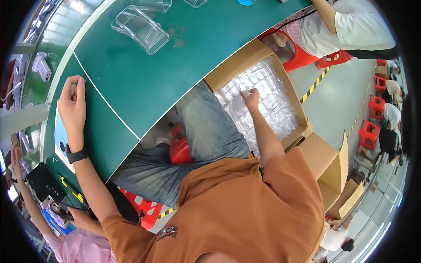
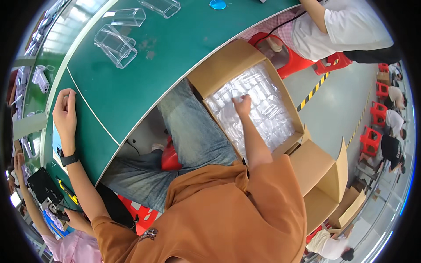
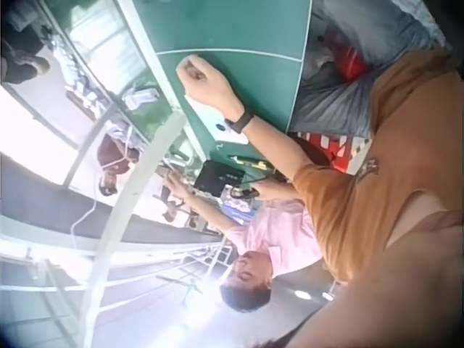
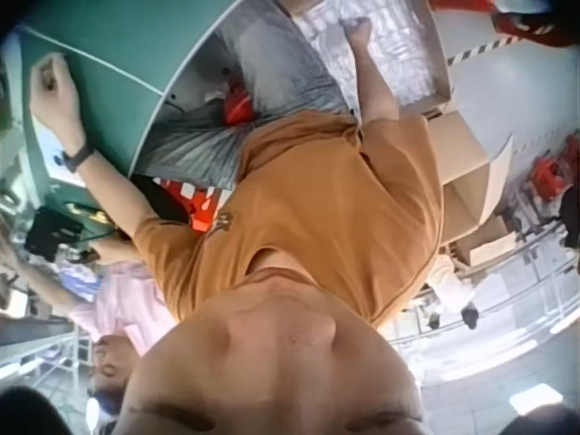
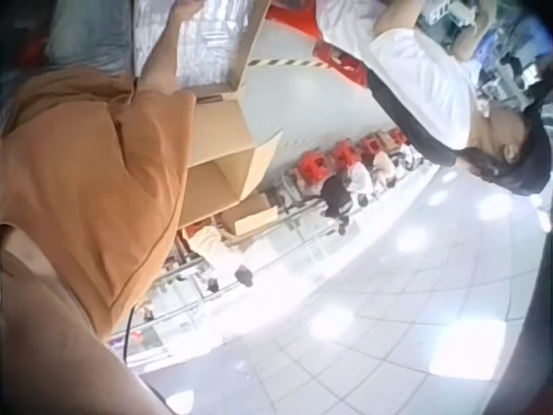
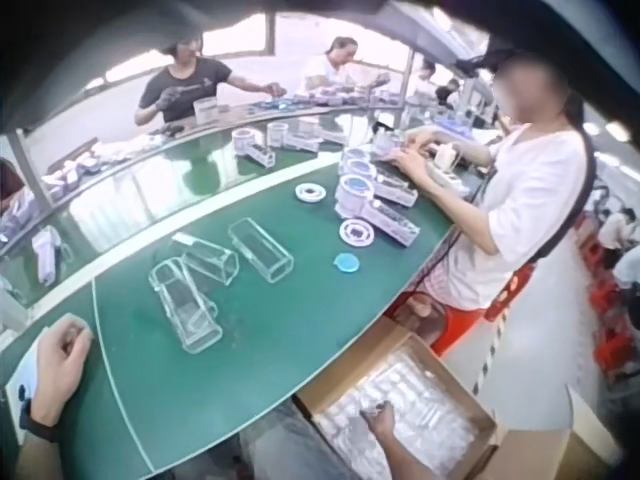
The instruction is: Assembling electronic circuit boards into plastic housings on a factory assembly line.
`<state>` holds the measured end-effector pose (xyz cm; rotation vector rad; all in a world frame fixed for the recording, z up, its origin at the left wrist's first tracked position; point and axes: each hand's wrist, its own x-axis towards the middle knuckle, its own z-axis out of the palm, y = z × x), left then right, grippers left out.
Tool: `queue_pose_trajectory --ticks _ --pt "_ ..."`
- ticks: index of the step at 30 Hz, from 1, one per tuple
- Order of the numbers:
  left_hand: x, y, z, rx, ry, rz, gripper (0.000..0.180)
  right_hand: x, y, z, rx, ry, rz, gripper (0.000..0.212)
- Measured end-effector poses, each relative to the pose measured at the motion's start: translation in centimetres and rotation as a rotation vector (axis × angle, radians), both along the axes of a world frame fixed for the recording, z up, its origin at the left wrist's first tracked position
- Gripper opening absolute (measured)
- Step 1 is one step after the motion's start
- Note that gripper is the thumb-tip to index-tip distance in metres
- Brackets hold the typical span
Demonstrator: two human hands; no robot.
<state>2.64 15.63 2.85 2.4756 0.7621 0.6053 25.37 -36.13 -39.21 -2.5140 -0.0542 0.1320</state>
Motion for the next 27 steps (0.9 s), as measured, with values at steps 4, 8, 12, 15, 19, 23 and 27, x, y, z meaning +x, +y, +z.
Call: queue_pose_trajectory --ticks 4,8,12,15,19,23,27 --pt "-2.1 0.6 0.9 -0.023 0.014 0.062 0.015 -4.0 10.0 1.0 -0.111 0.116 -0.074 0.045" --pt "-1.6 -0.2 1.0 0.042 0.04 0.046 0.014 -7.5 4.8 2.2 0.123 0.231 0.185 0.05" --pt "-0.9 -0.9 1.4 0.135 0.061 0.017 0.011 -8.8 4.9 16.5 0.563 0.313 0.13 0.065" --pt "-1.2 -0.5 1.5 0.137 0.005 -0.019 0.011 -9.4 12.1 34.8 0.728 0.037 0.432 0.064" --pt "-2.7 0.3 1.7 0.107 -0.057 -0.051 0.009 -11.1 22.4 47.9 0.52 -0.268 0.942 0.066" --pt "-2.6 0.3 0.9 0.072 -0.154 -0.088 0.011 -10.7 32.6 48.5 0.085 -0.514 1.17 0.063" --pt "-2.8 0.2 0.5 0.092 -0.177 -0.098 0.012 -10.1 36.7 48.2 -0.178 -0.565 1.081 0.071"
